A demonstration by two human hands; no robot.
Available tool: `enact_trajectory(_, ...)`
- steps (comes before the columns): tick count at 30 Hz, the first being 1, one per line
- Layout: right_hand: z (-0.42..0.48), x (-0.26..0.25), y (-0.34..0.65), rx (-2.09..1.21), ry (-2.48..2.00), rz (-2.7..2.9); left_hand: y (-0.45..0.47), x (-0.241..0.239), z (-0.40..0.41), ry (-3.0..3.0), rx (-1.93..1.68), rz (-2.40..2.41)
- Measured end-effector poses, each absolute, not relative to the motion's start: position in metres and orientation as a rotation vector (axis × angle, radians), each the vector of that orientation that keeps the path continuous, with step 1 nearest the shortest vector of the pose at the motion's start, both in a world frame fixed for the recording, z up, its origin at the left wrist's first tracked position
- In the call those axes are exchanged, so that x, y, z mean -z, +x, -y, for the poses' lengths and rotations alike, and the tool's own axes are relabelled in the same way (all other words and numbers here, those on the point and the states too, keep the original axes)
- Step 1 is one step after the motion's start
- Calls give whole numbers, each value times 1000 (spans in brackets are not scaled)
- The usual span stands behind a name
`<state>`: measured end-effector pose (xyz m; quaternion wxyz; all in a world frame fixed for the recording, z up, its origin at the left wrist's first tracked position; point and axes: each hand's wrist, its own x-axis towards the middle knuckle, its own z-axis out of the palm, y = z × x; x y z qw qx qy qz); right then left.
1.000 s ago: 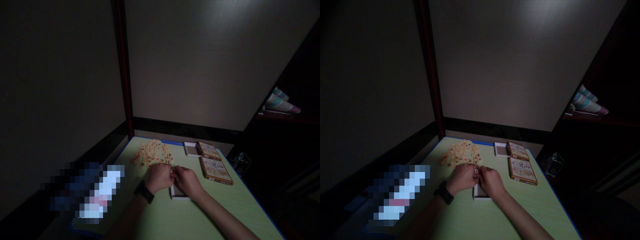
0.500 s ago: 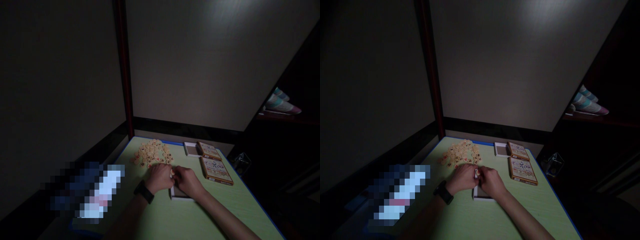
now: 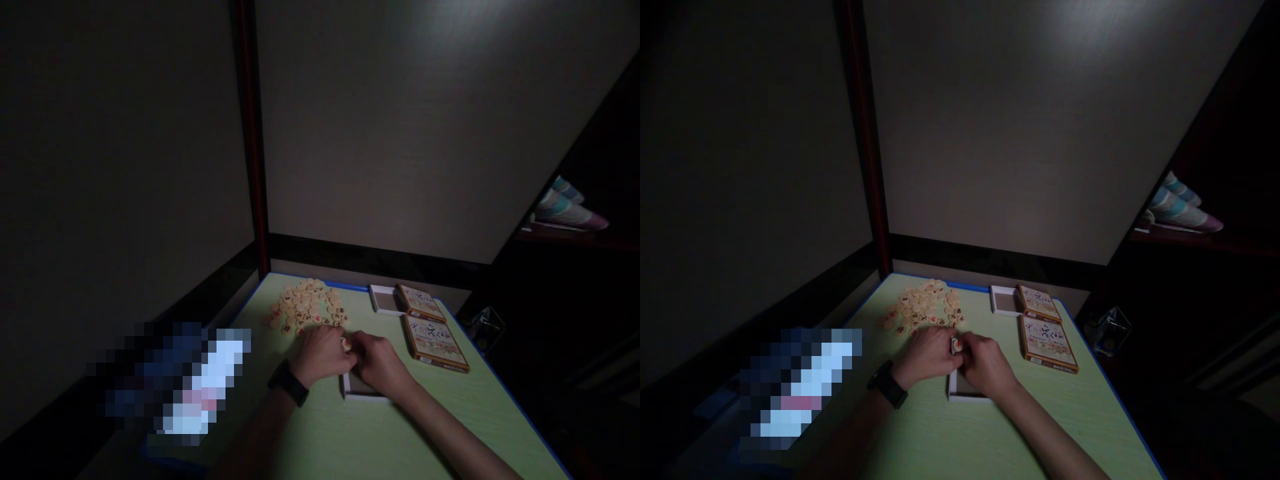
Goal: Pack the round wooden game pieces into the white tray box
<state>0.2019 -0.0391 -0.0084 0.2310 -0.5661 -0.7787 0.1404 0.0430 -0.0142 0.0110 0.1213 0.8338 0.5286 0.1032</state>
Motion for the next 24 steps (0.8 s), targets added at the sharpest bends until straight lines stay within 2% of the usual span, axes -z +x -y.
enact_trajectory(5, 43, -1, 206, -385, -1532, 2096, 33, -18, 2, 2267, -566, -1664)
enact_trajectory(11, 34, -7, 225, -233, -1650, 1999, 0, -29, -21, 1964, -767, -2180)
enact_trajectory(17, -12, -40, 232, -139, -1637, 1993, -27, -18, -30, 2117, -591, -2367)
enact_trajectory(24, -88, -46, 161, -127, -1569, 2535, -23, 3, -38, 2212, -454, -2266)
